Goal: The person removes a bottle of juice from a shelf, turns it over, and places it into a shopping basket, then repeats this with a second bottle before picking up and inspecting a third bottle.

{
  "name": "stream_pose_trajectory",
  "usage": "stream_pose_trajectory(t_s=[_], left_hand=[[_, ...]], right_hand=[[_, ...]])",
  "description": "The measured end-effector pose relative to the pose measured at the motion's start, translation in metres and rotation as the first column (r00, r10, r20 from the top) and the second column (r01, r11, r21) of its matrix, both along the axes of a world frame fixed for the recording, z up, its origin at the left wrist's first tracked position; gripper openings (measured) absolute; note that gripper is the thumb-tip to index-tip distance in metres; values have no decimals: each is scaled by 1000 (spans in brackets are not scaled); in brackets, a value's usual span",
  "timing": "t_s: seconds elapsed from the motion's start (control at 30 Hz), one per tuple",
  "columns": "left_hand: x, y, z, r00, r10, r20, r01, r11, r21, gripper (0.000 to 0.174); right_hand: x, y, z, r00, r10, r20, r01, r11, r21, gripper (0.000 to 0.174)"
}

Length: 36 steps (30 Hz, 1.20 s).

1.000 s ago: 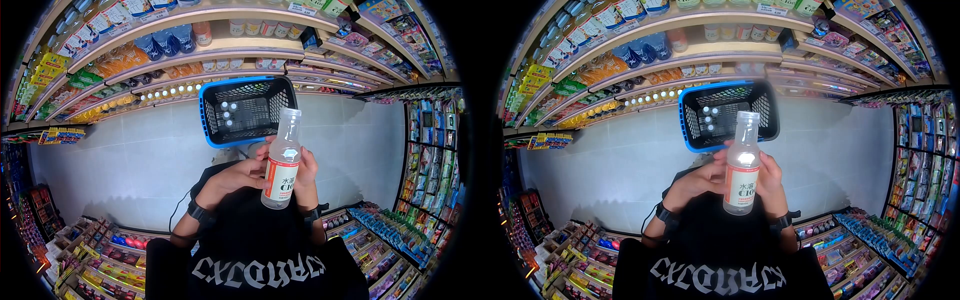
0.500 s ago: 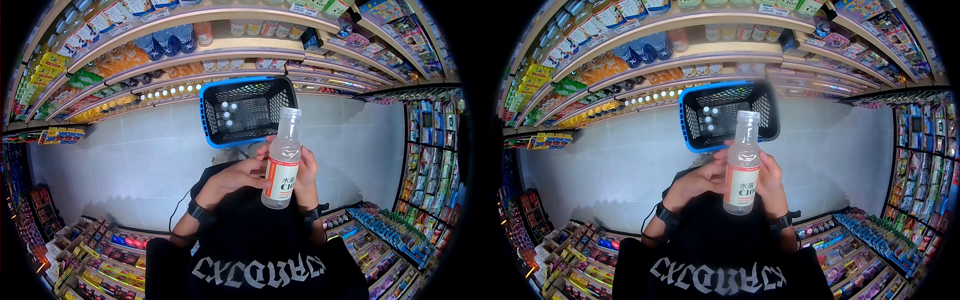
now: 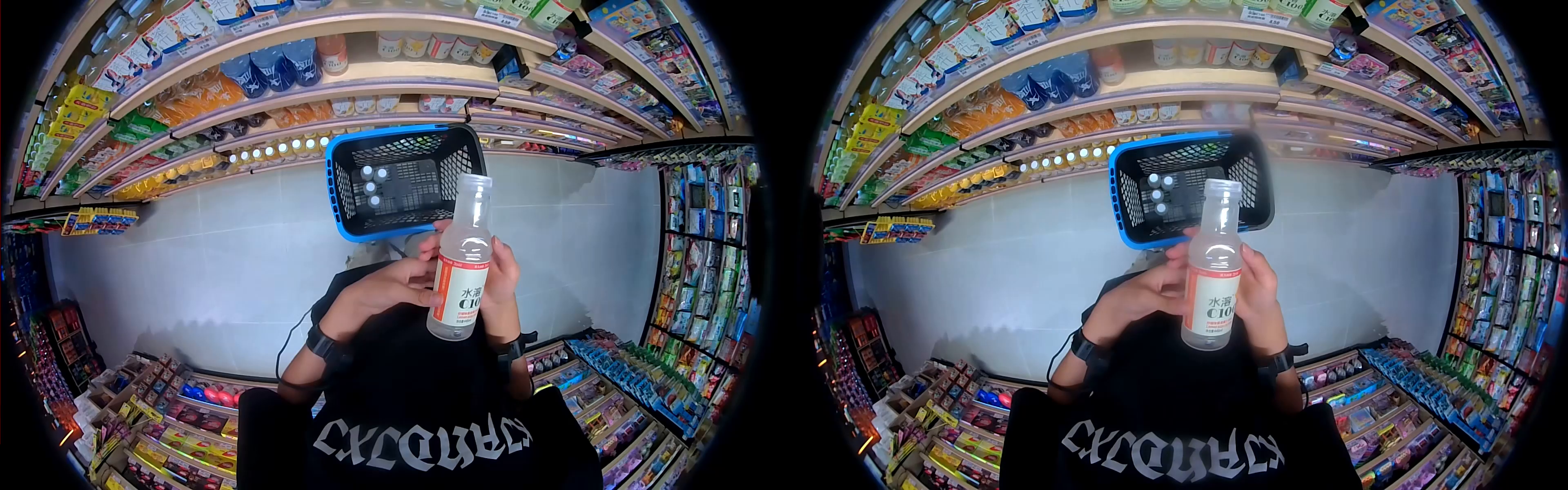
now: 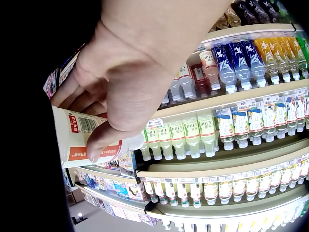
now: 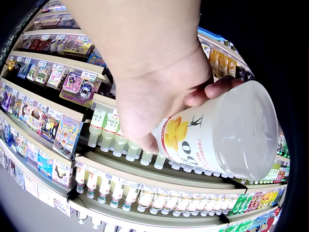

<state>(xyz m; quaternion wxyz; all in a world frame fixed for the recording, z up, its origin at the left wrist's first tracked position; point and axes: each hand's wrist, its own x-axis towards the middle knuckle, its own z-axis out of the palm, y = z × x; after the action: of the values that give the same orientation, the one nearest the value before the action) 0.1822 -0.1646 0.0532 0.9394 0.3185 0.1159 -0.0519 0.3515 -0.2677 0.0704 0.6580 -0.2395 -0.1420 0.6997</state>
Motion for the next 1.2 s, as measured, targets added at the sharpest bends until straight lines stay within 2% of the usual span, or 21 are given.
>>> stream_pose_trajectory(t_s=[0.17, 0.67, 1.2], left_hand=[[0, 2, -2, 999, -43, 20, 43, 999, -3, 56], [0, 0, -4, 998, -52, 20, 52, 999, 1, 60], [1, -5, -4, 998, 57, 15, -56, 996, -65, 56]], right_hand=[[0, 0, 1, 1000, 1, -2, -1, 1000, -7, 79], [-2, -2, -2, 1000, -10, -22, 10, 1000, -12, 78], [-1, -2, -2, 995, -41, -95, 35, 997, -64, 71]])
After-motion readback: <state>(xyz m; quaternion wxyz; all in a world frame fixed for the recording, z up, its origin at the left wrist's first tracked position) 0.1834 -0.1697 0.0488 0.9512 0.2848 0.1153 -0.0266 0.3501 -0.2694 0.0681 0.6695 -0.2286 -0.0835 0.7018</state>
